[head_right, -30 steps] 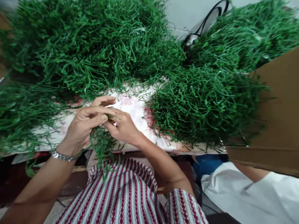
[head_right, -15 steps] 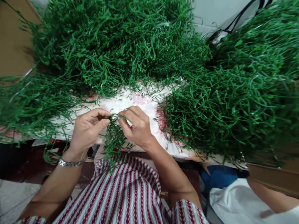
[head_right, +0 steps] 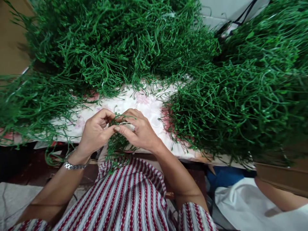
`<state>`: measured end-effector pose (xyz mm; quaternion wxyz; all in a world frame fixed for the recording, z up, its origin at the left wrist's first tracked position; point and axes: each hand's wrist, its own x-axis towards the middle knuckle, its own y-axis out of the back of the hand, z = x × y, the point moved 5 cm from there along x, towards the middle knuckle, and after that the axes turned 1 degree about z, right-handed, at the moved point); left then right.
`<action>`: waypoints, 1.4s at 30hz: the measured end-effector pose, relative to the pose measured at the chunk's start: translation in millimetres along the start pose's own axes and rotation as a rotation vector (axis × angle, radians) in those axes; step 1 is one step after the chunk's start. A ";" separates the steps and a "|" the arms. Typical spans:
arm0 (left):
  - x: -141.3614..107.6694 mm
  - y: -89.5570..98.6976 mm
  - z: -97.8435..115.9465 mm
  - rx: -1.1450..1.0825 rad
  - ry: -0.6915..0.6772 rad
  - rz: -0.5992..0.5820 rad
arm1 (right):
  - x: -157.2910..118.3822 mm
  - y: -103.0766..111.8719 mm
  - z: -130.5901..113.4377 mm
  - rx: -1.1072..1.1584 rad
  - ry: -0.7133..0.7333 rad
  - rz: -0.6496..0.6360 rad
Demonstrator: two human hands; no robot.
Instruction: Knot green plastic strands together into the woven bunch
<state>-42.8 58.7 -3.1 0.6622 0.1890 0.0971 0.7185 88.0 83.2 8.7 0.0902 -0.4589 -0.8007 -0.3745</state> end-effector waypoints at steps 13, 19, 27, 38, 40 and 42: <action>-2.7 -2.9 -8.6 -0.338 0.103 -0.016 | -17.0 -4.0 17.9 0.379 -0.212 0.109; -5.3 -6.5 -1.7 -0.198 0.049 0.038 | -20.1 -11.1 16.2 0.370 -0.216 0.098; -6.9 -3.8 13.1 0.152 -0.170 -0.069 | -16.4 -3.9 9.4 0.116 -0.128 0.009; -6.7 -4.4 19.0 0.200 -0.204 -0.168 | -14.0 -1.8 3.9 0.220 -0.149 -0.058; -7.0 -5.2 15.7 0.186 -0.184 -0.164 | -16.1 -4.7 8.5 0.309 -0.240 -0.053; -6.9 -5.6 12.8 0.174 -0.165 -0.164 | -17.6 -7.3 11.6 0.350 -0.307 -0.069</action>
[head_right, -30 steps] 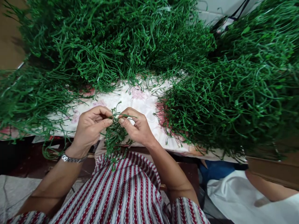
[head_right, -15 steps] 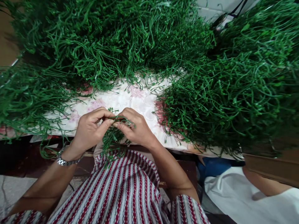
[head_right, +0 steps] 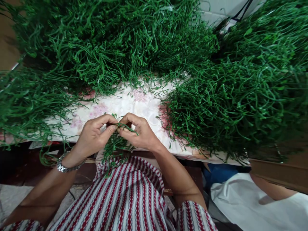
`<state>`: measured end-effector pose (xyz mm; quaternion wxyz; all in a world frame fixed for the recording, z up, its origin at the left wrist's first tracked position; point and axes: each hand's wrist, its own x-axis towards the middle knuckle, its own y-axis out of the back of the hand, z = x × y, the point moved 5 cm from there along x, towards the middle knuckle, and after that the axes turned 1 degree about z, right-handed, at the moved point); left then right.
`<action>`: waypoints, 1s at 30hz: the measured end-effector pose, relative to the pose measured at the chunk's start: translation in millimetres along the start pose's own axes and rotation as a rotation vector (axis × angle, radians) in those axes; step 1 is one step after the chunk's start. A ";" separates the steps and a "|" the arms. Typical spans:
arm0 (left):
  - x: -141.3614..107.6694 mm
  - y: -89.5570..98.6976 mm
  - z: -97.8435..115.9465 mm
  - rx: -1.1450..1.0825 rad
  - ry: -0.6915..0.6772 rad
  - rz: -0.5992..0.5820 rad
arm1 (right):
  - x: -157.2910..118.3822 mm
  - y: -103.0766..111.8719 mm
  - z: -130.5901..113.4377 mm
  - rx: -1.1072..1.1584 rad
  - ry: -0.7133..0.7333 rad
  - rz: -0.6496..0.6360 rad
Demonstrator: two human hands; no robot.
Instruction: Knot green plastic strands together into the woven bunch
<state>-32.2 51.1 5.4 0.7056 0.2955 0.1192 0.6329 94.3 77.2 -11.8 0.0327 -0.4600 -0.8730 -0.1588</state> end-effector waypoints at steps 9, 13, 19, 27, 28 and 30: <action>7.5 2.9 -5.7 0.009 0.030 -0.143 | 0.5 3.2 -7.4 -0.378 0.047 -0.154; 11.8 1.3 -4.2 0.036 -0.004 -0.215 | -0.2 3.9 -15.1 -0.662 0.131 -0.213; 9.6 -3.1 10.6 0.058 -0.250 -0.364 | -4.8 2.8 -20.3 -0.641 0.230 -0.389; -2.6 -12.3 23.0 -0.070 -0.438 -0.659 | -11.6 0.3 -18.9 -0.215 0.201 -0.737; -2.5 -13.2 23.8 -0.083 -0.433 -0.675 | -11.2 0.2 -19.5 -0.191 0.198 -0.752; -1.7 -14.2 25.4 -0.118 -0.425 -0.696 | -10.3 0.0 -21.0 -0.145 0.189 -0.783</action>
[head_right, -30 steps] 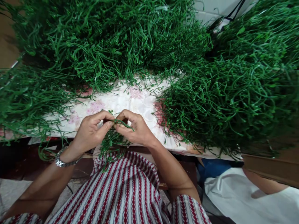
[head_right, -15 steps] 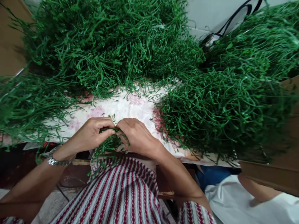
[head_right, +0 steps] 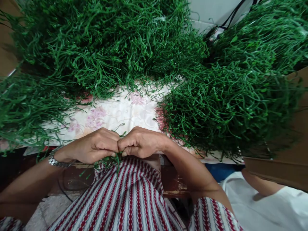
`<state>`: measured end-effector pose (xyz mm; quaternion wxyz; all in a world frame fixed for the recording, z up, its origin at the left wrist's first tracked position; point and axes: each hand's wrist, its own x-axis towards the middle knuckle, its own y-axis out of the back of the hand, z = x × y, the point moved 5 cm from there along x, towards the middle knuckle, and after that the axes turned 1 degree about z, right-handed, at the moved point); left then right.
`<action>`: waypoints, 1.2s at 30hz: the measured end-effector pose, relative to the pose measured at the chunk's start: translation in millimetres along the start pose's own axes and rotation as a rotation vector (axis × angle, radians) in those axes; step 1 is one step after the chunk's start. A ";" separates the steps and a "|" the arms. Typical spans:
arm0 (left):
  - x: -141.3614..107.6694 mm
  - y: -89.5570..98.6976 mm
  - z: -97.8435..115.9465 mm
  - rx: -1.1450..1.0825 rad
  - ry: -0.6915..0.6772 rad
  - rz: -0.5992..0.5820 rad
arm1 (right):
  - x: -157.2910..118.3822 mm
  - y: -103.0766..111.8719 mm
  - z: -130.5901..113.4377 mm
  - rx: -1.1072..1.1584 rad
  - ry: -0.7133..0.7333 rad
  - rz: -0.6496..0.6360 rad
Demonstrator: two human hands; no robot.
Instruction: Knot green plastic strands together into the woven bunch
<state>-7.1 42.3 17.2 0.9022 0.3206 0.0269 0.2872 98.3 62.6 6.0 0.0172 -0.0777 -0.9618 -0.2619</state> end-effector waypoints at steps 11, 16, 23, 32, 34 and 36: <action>-1.9 -3.4 3.4 -0.124 0.001 -0.062 | 5.8 -1.7 -7.3 0.170 0.031 -0.130; -6.6 -4.9 1.3 -0.234 0.027 -0.064 | 8.0 -6.1 -4.0 0.286 0.017 -0.200; -20.0 21.5 -4.3 -0.320 0.131 0.175 | -15.7 17.6 3.4 0.289 -0.102 0.049; -31.6 20.1 -33.4 -0.539 0.278 0.610 | -20.6 12.4 10.2 0.331 -0.095 0.561; -29.9 17.5 -33.0 -0.569 0.249 0.608 | -16.6 12.5 11.8 0.262 -0.093 0.633; -29.0 18.8 -32.9 -0.591 0.230 0.659 | -14.2 15.7 10.1 0.133 -0.076 0.692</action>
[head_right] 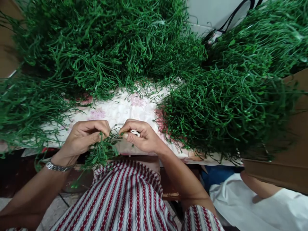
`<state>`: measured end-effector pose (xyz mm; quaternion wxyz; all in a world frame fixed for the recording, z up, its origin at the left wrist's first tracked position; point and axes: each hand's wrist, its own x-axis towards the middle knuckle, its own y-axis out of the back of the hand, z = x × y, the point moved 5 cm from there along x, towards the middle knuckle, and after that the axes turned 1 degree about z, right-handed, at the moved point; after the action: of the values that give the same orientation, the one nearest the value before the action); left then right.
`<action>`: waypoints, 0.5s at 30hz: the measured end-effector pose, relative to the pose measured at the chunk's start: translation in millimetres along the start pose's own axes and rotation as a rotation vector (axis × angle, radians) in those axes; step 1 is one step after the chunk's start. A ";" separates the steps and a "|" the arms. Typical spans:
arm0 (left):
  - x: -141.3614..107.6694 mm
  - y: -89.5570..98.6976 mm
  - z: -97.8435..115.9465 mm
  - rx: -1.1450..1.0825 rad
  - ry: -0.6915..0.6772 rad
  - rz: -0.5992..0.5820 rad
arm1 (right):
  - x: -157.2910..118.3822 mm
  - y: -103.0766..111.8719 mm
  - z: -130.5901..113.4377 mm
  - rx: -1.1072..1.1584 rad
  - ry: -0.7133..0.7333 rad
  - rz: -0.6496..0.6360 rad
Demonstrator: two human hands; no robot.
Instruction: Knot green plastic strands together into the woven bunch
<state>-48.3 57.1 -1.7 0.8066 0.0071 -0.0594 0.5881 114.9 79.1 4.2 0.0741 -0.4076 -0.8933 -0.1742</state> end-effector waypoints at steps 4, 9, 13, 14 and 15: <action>4.8 9.5 -1.5 -0.087 0.023 0.212 | 2.3 14.6 -13.5 -0.290 0.154 0.218; 10.2 10.5 -9.2 -0.170 0.135 0.295 | 6.1 22.4 -25.5 -0.314 0.243 0.376; 10.6 8.1 -13.3 -0.124 0.153 0.336 | 15.0 12.6 -23.3 -0.368 0.178 0.361; 10.5 7.7 -13.9 -0.097 0.146 0.346 | 16.8 9.2 -21.2 -0.401 0.153 0.340; 10.4 7.3 -14.2 -0.066 0.137 0.353 | 18.4 5.4 -18.5 -0.439 0.130 0.308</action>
<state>-50.9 70.4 -15.2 0.6928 -0.0696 -0.0239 0.7173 106.8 88.4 27.7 0.0670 -0.5328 -0.7551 -0.3761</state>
